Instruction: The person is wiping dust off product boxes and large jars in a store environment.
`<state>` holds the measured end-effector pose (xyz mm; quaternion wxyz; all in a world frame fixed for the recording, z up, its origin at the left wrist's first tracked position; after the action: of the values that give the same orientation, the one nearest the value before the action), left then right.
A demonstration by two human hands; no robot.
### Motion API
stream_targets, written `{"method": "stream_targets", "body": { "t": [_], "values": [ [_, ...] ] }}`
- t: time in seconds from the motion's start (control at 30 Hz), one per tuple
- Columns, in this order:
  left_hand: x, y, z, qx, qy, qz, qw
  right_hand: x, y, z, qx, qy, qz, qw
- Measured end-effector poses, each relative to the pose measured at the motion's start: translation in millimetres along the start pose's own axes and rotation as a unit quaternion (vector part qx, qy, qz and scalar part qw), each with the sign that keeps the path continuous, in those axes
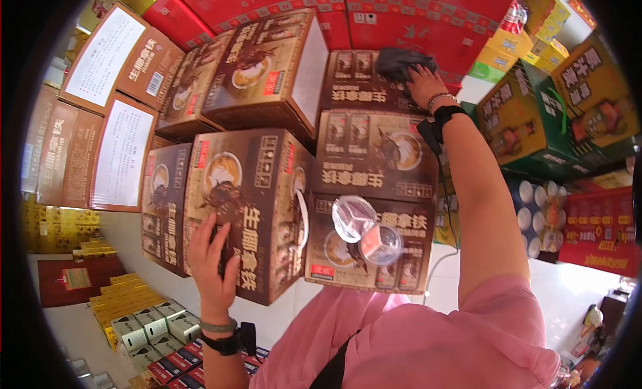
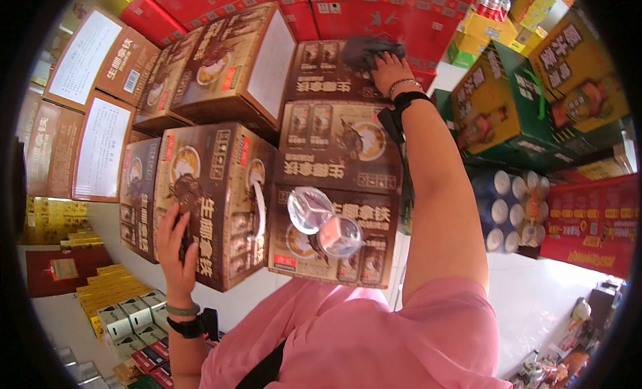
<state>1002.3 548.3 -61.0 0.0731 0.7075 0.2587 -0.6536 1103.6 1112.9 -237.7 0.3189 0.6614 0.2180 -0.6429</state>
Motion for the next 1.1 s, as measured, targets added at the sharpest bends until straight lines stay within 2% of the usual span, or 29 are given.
{"method": "stream_targets", "body": {
  "t": [0.1,0.2,0.23,0.33,0.47,0.53,0.6,0.7,0.8,0.83,0.93,1.1],
  "values": [
    [0,-1,0,-0.007,0.007,0.002,1.000,-8,-37,20,0.023,-0.009,0.022,0.999],
    [-1,-4,1,-0.008,0.010,0.002,1.000,-6,-64,54,-0.002,-0.030,-0.010,1.000],
    [-1,-4,1,-0.008,0.006,0.004,1.000,-3,-69,67,-0.052,-0.023,-0.044,0.997],
    [-2,-5,-1,-0.018,0.001,0.008,1.000,8,-75,124,-0.200,-0.042,-0.058,0.977],
    [0,-2,1,-0.010,0.017,-0.002,1.000,13,-20,160,-0.266,-0.067,-0.063,0.960],
    [-1,-2,0,-0.003,0.020,-0.008,1.000,9,9,158,-0.313,-0.095,-0.009,0.945],
    [-3,-2,-1,0.007,0.016,-0.014,1.000,21,41,155,-0.389,-0.104,-0.065,0.913],
    [-4,-1,-4,0.009,0.019,-0.022,1.000,27,90,154,-0.466,-0.116,-0.025,0.877],
    [-4,2,-5,-0.003,0.027,-0.022,0.999,31,120,148,-0.506,-0.166,0.030,0.846],
    [-3,2,-4,0.007,0.025,-0.026,0.999,31,125,143,-0.501,-0.168,0.067,0.846],
    [-3,4,-3,0.015,0.011,-0.029,0.999,24,140,108,-0.476,-0.222,0.094,0.846],
    [-2,7,-2,0.019,0.008,-0.047,0.999,21,165,21,-0.351,-0.237,0.022,0.906]
  ]
}}
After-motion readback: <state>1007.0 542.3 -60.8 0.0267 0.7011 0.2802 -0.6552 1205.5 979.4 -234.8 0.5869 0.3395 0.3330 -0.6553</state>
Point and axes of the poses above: each hand's wrist, its own y-axis away from the middle knuckle, its own x-axis out of the palm, z = x × y, the point moved 1 cm from there along -y, towards the middle knuckle, and after that the axes turned 3 degrees about -y, right-handed, at the moved point
